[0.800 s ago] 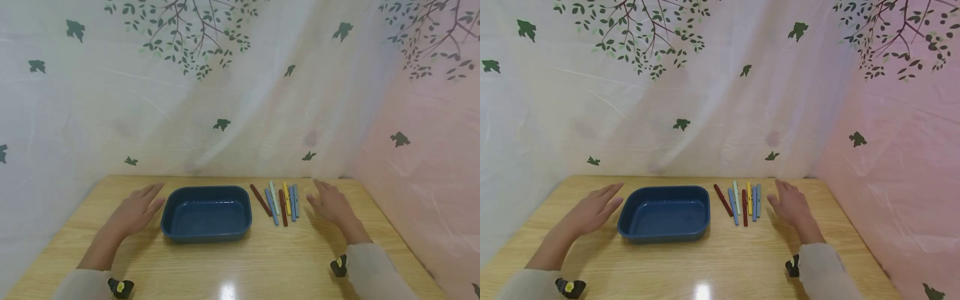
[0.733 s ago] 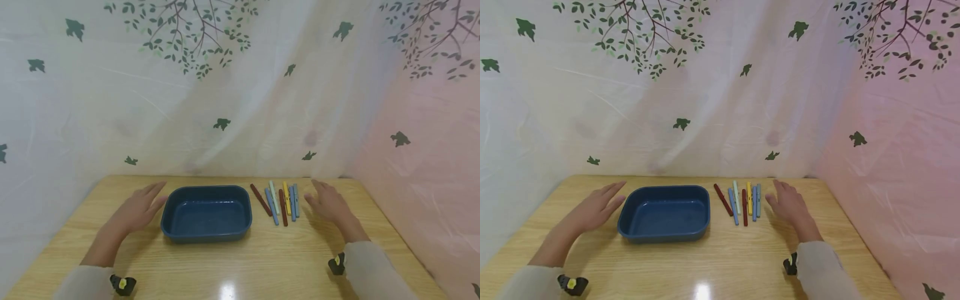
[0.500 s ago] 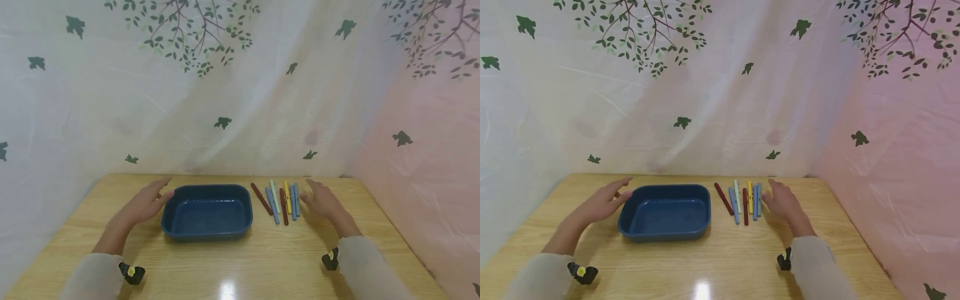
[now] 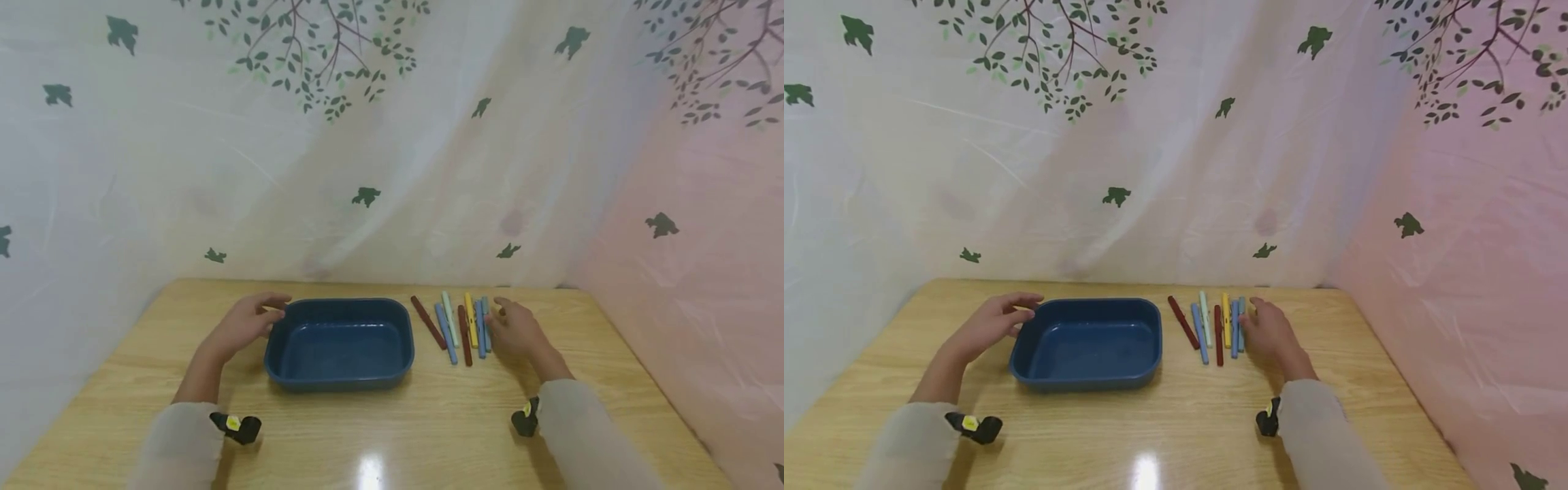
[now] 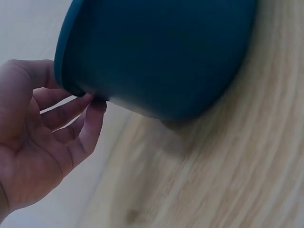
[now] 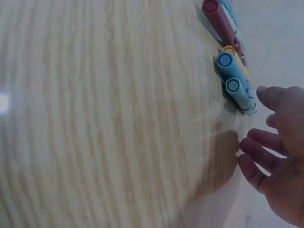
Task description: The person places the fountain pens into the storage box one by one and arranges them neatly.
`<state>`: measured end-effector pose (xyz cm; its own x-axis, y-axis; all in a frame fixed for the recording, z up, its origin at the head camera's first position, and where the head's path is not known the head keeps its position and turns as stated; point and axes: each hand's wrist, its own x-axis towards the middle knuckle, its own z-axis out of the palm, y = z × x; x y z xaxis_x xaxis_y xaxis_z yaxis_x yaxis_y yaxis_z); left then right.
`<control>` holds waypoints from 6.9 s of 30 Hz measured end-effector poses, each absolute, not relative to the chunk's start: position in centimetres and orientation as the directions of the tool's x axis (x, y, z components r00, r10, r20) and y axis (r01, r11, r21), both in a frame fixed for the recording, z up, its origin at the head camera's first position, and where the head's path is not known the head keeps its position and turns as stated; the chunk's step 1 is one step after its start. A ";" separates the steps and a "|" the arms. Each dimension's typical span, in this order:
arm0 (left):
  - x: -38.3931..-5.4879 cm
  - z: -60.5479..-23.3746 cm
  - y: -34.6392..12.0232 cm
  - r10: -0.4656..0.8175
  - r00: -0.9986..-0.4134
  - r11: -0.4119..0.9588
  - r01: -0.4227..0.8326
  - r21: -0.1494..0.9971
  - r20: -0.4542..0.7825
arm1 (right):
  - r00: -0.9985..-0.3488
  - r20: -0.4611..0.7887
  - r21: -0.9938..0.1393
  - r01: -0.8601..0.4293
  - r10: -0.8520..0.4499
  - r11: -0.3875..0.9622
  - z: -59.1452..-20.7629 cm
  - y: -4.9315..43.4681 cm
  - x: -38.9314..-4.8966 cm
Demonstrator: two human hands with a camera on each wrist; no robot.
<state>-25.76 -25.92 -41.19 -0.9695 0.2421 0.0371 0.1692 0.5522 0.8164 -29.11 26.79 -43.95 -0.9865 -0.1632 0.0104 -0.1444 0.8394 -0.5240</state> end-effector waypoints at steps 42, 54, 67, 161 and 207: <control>-26.8 -45.1 -27.3 0.282 -0.958 0.100 0.073 0.992 0.043 | -0.978 -0.204 -0.737 0.188 0.052 0.650 -43.3 27.5 -31.9; -26.6 -45.1 -27.3 0.255 -0.967 0.076 0.016 0.997 -0.004 | -0.988 -0.148 -0.849 0.108 -0.037 0.517 -40.8 25.6 -31.4; -26.4 -45.6 -27.3 0.259 -0.966 0.022 0.001 1.000 -0.004 | -0.978 -0.071 -0.848 -0.044 -0.196 0.528 -38.7 20.4 -30.8; -25.3 -45.1 -27.7 0.258 -0.966 0.002 0.013 1.000 0.012 | -0.968 -0.252 -0.646 0.167 -0.001 0.745 -43.0 25.4 -31.3; -25.7 -45.1 -27.9 0.282 -0.959 -0.019 -0.034 0.999 -0.028 | -0.966 -0.105 -0.903 -0.007 -0.235 0.430 -36.5 15.0 -30.1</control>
